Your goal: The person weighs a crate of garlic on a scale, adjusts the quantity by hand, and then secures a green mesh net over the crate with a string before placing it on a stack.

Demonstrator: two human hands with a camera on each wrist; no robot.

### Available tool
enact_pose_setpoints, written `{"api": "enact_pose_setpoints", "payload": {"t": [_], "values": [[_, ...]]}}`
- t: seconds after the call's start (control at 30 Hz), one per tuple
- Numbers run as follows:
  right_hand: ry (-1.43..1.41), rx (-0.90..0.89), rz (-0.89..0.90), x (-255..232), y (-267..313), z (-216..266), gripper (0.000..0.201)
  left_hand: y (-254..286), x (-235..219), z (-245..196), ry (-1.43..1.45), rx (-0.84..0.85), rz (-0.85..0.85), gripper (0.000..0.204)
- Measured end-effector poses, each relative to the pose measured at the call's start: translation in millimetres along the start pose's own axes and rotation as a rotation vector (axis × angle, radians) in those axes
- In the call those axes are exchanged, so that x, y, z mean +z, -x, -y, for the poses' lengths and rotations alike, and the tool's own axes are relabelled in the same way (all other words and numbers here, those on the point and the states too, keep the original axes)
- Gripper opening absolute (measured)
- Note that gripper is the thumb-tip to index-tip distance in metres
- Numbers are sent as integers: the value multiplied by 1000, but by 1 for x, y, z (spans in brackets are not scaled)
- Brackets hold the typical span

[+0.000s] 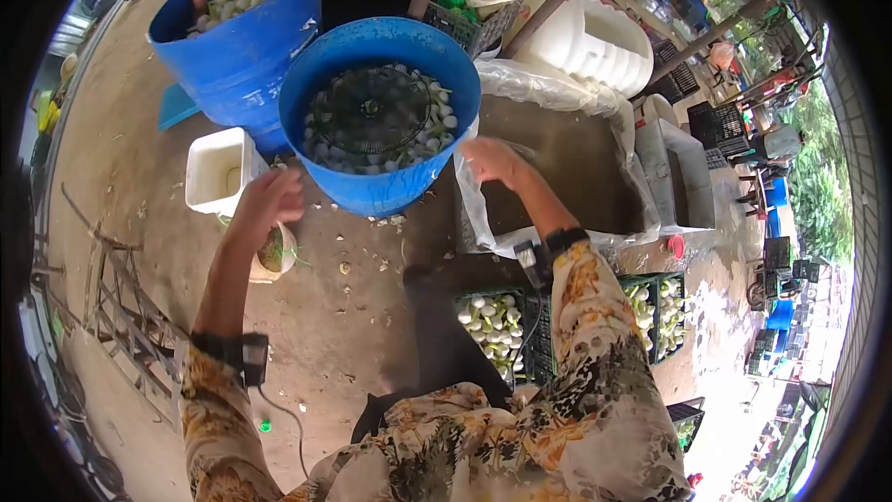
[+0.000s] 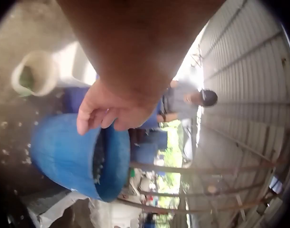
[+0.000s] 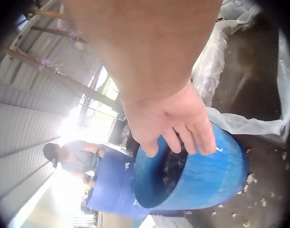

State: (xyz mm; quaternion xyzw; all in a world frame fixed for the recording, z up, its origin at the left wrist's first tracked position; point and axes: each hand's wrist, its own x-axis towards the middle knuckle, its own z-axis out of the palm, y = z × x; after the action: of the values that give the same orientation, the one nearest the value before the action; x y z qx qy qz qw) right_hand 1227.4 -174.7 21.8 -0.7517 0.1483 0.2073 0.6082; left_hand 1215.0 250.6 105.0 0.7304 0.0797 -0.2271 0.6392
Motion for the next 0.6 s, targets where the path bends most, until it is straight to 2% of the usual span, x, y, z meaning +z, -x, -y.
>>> {"api": "enact_pose_setpoints", "payload": {"t": [0.07, 0.1, 0.17, 0.23, 0.27, 0.3, 0.33, 0.37, 0.4, 0.43, 0.5, 0.57, 0.6], "values": [[192, -62, -47, -17, -84, 15, 30, -81, 39, -14, 25, -27, 68, 25], [411, -101, 2, -28, -141, 12, 34, -148, 49, 24, 97, -19, 194, 21], [830, -195, 111, -44, -260, -13, 46, -276, 72, 114, -1, -69, 477, 20], [921, -77, 26, -39, -333, -40, 44, -337, 107, 142, -284, -346, 391, 21], [965, -6, -24, -34, -364, -55, 43, -354, 134, 145, -417, -543, 144, 32], [1024, 92, -44, -42, -418, -86, 42, -412, 147, 200, -386, -648, 192, 34], [1010, 103, -35, -45, -436, -112, 41, -432, 155, 273, -355, -727, 227, 38], [996, 107, -34, -50, -462, -139, 41, -447, 162, 318, -325, -796, 259, 43], [981, 110, -32, -51, -483, -166, 40, -445, 167, 315, -215, -850, 214, 48], [770, 98, 26, -47, -490, -196, 41, -434, 171, 292, -108, -903, 168, 54], [356, 72, 102, -37, -474, -247, 43, -437, 189, 289, 84, -985, 53, 58], [-59, 21, 150, -19, -446, -274, 45, -445, 202, 309, 251, -1034, -101, 54], [-345, 204, 139, -3, -427, -272, 38, -449, 203, 318, 331, -1055, -187, 52]]}}
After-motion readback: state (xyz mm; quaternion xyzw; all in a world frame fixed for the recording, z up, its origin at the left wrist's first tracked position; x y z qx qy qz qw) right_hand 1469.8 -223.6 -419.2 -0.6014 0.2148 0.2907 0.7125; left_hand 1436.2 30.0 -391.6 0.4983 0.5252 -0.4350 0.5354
